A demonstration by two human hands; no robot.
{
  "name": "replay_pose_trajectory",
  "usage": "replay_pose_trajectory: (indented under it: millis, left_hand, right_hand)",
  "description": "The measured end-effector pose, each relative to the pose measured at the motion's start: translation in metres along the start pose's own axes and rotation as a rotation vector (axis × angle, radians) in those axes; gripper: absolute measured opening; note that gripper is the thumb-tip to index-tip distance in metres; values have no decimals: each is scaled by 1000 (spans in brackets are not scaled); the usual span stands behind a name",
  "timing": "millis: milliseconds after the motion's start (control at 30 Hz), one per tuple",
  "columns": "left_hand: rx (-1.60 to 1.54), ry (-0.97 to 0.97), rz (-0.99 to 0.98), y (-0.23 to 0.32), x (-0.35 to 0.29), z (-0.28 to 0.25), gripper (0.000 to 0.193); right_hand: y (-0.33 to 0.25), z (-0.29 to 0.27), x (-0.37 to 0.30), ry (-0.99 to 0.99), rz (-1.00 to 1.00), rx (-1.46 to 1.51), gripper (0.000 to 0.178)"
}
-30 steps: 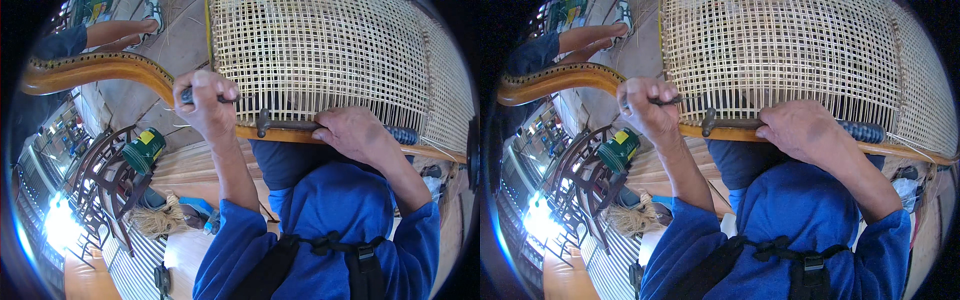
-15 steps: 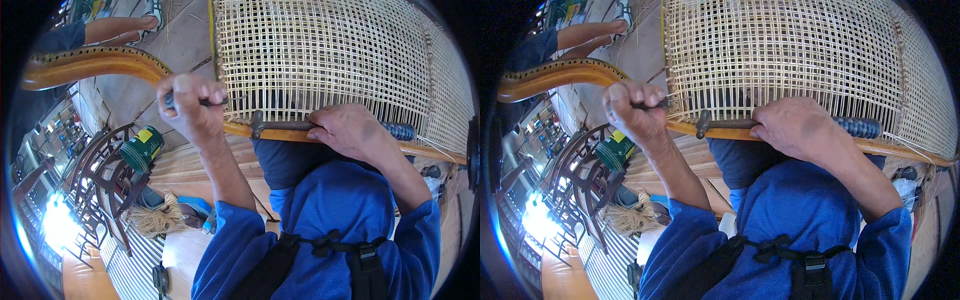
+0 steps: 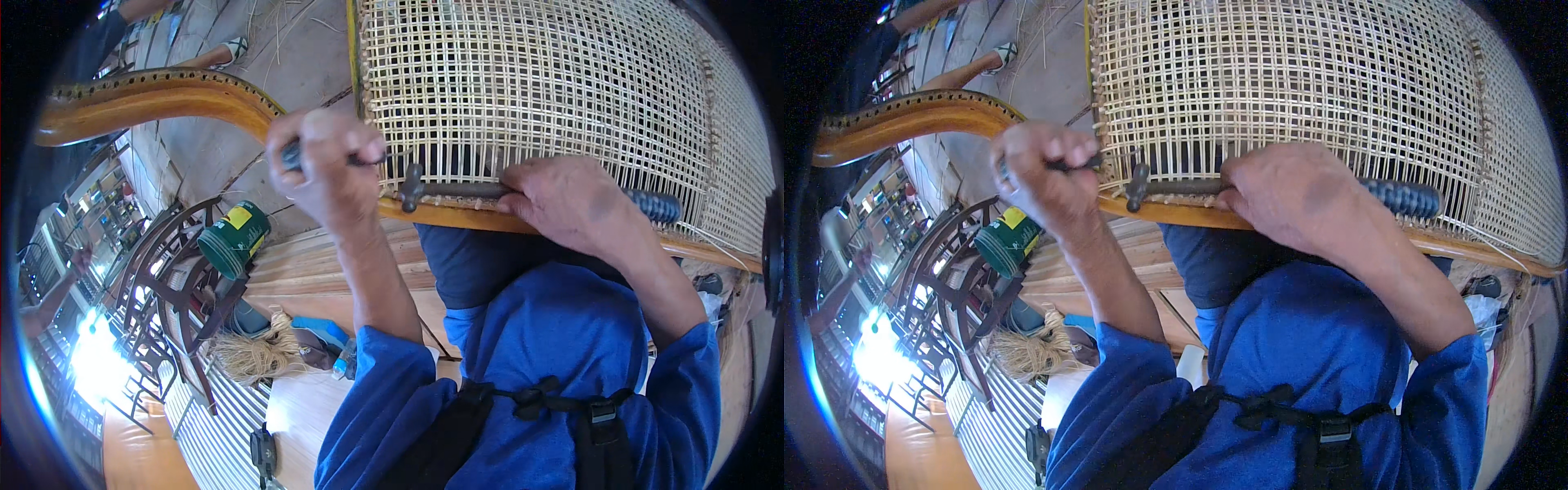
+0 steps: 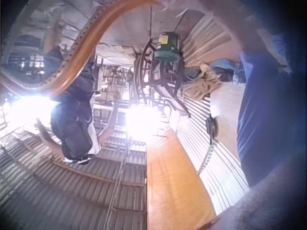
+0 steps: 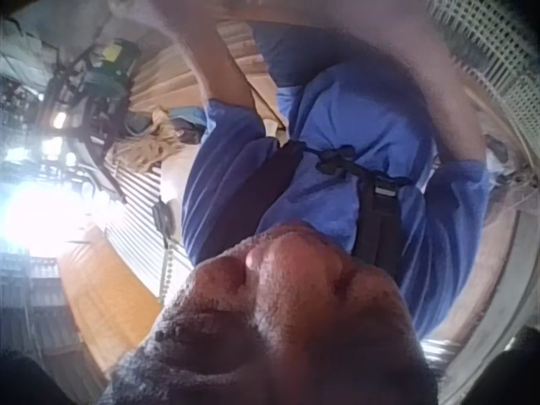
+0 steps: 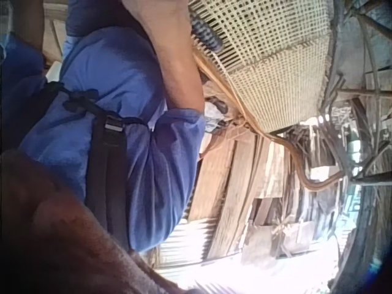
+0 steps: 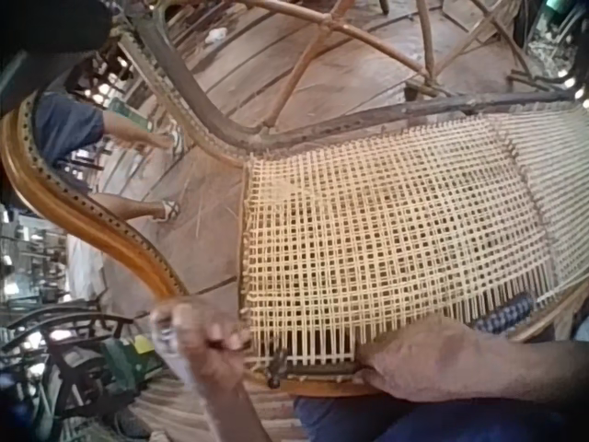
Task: Weaving and repairing a cane chair seat using strips of material and tools.
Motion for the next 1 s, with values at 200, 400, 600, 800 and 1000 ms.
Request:
replay_pose_trajectory:
  millis: [200, 400, 600, 800, 1000]
  left_hand:
    - [-159, 11, -54, -14, 3, -14, 20]
    - [-42, 30, -19, -14, 1, -1, 26]
    - [-69, -38, 47, -7, -1, 0, 18]
    - [-147, -24, -77, -19, -24, 36, 23]
    - [-62, -90, -43, -31, -29, 60, 16]
  right_hand:
    - [-6, 4, -2, -32, -29, 17, 27]
    - [-6, 4, 7, -6, -72, -33, 28]
    - [-8, -7, -14, 106, -24, 5, 27]
    - [7, -6, -60, 0, 81, -13, 25]
    - [17, -14, -72, 60, 103, -34, 25]
Point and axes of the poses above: each hand's wrist, its own x-axis towards the middle knuckle, its own z-axis out of the palm, y = z × x, the point moved 8 cm from there along x, towards the middle knuckle, and after that the axes turned 8 degrees about -z, right-handed, at the moved point
